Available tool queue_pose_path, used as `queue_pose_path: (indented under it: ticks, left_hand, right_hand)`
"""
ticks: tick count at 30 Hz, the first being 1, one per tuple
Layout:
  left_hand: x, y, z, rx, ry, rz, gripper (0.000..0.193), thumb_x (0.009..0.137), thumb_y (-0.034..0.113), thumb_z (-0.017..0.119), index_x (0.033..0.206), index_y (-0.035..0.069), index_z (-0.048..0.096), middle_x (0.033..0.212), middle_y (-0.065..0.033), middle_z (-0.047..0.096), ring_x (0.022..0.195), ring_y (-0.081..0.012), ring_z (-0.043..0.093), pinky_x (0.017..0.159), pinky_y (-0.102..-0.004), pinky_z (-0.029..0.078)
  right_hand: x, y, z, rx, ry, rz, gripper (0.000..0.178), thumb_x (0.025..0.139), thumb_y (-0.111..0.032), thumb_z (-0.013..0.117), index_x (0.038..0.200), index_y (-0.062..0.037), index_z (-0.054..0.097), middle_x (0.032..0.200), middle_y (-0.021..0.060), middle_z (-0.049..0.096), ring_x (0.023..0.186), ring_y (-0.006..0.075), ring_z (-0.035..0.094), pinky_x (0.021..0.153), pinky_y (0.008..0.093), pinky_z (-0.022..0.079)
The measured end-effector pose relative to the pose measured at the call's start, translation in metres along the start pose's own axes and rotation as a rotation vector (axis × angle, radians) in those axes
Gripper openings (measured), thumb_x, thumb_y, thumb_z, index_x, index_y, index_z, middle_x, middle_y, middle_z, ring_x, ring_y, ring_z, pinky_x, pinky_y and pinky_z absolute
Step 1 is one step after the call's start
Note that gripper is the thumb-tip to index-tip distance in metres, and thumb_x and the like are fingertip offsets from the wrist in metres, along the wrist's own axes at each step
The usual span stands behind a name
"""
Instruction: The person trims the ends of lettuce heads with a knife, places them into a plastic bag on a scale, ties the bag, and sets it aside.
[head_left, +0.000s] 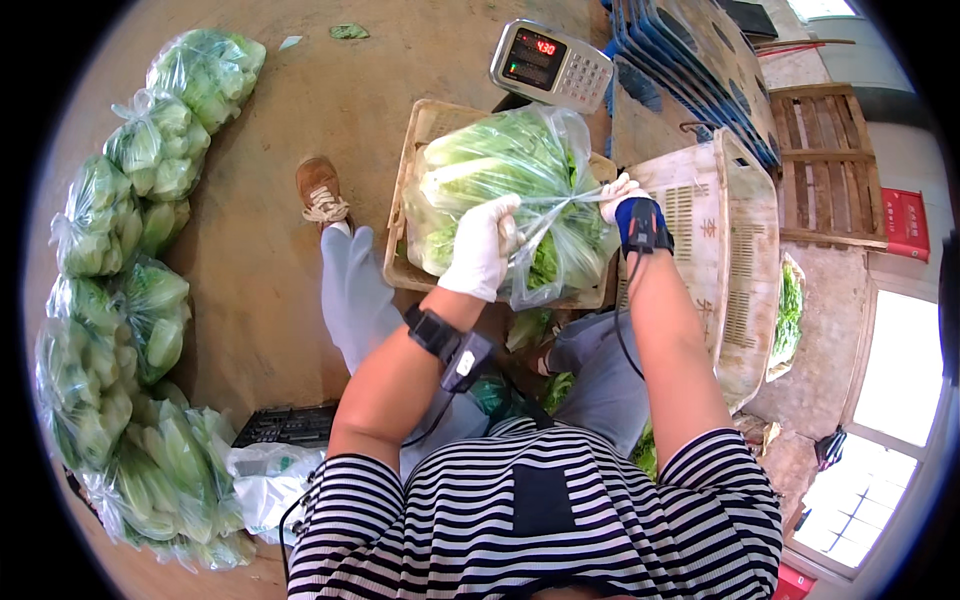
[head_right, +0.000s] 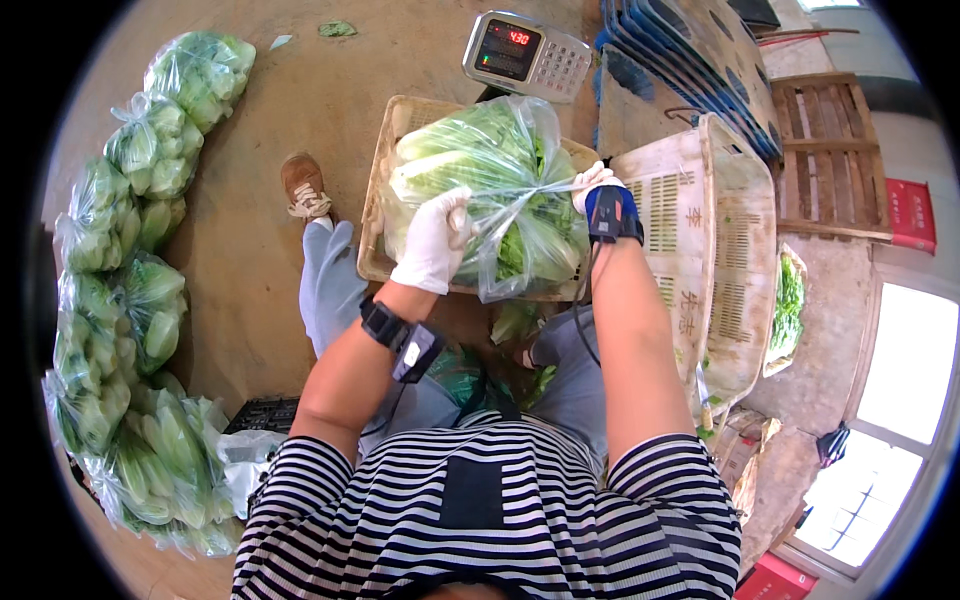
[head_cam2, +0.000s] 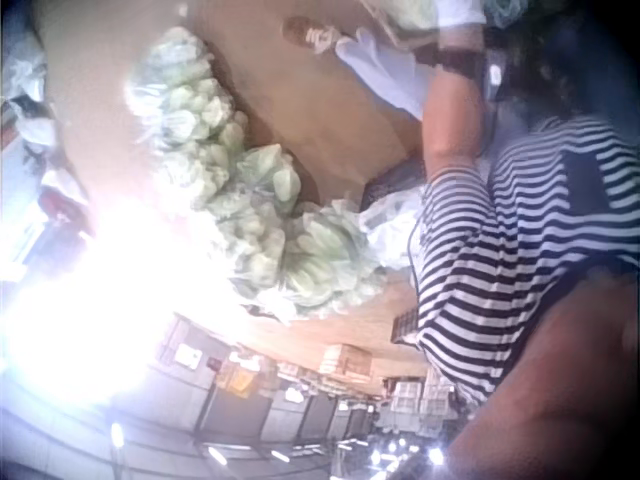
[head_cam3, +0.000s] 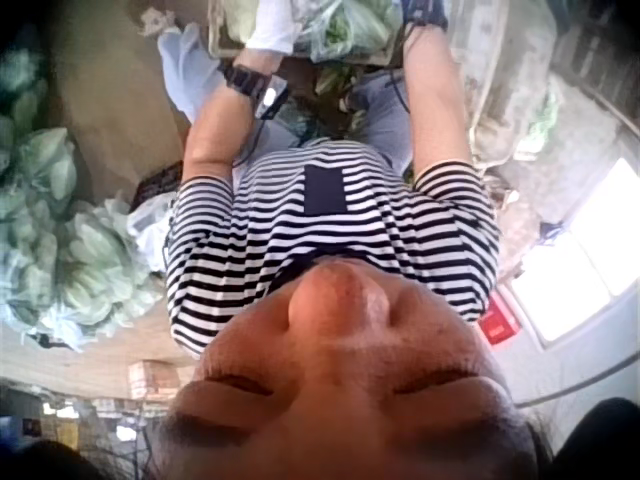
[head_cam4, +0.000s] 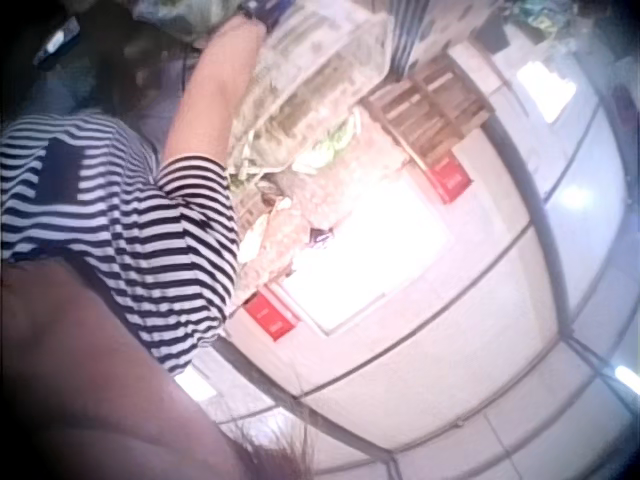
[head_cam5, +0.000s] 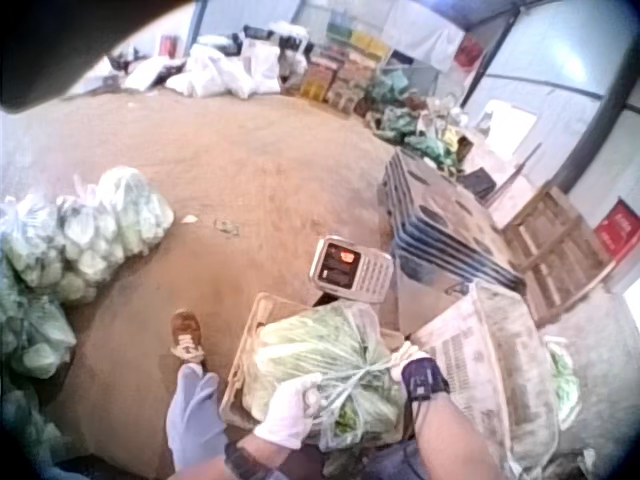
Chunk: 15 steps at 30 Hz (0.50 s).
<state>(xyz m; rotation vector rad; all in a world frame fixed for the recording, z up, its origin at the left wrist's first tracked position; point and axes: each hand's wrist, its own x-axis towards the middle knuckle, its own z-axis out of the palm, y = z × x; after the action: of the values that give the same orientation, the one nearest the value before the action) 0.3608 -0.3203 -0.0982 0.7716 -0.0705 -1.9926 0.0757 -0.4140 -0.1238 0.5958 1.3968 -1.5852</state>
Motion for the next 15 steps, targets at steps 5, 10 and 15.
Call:
queue_pose_path:
  ticks: [5, 10, 15]
  left_hand:
    - [0.023, 0.038, -0.005, -0.328, -0.155, 0.128, 0.012, 0.080, 0.010, 0.045, 0.088, 0.004, 0.054, 0.076, -0.0028, 0.055, 0.069, -0.0141, 0.052, 0.068, -0.0302, 0.048]
    - [0.029, 0.027, 0.019, 0.127, -0.356, 0.238, 0.038, 0.077, -0.002, 0.043, 0.115, 0.002, 0.048, 0.122, -0.0093, 0.048, 0.111, -0.0206, 0.049, 0.079, -0.0324, 0.050]
    - [0.038, 0.018, 0.028, 0.505, -0.597, 0.408, 0.061, 0.087, 0.020, 0.056, 0.140, 0.011, 0.025, 0.141, -0.0064, 0.031, 0.127, -0.0209, 0.033, 0.099, -0.0305, 0.034]
  right_hand:
    - [-0.031, 0.011, -0.011, -0.152, -0.641, 0.082, 0.024, 0.075, -0.003, 0.040, 0.089, -0.0041, 0.059, 0.085, 0.0061, 0.063, 0.075, 0.0172, 0.058, 0.070, 0.0310, 0.047]
    - [-0.085, 0.022, -0.068, -0.416, -1.226, 0.062, 0.065, 0.070, 0.007, 0.044, 0.132, -0.0107, 0.037, 0.135, 0.0151, 0.038, 0.094, 0.0234, 0.061, 0.072, 0.0303, 0.053]
    - [-0.145, 0.058, -0.048, -1.181, -1.149, -0.014, 0.061, 0.085, -0.013, 0.056, 0.137, -0.0124, 0.024, 0.121, 0.0095, 0.047, 0.085, 0.0179, 0.062, 0.062, 0.0217, 0.051]
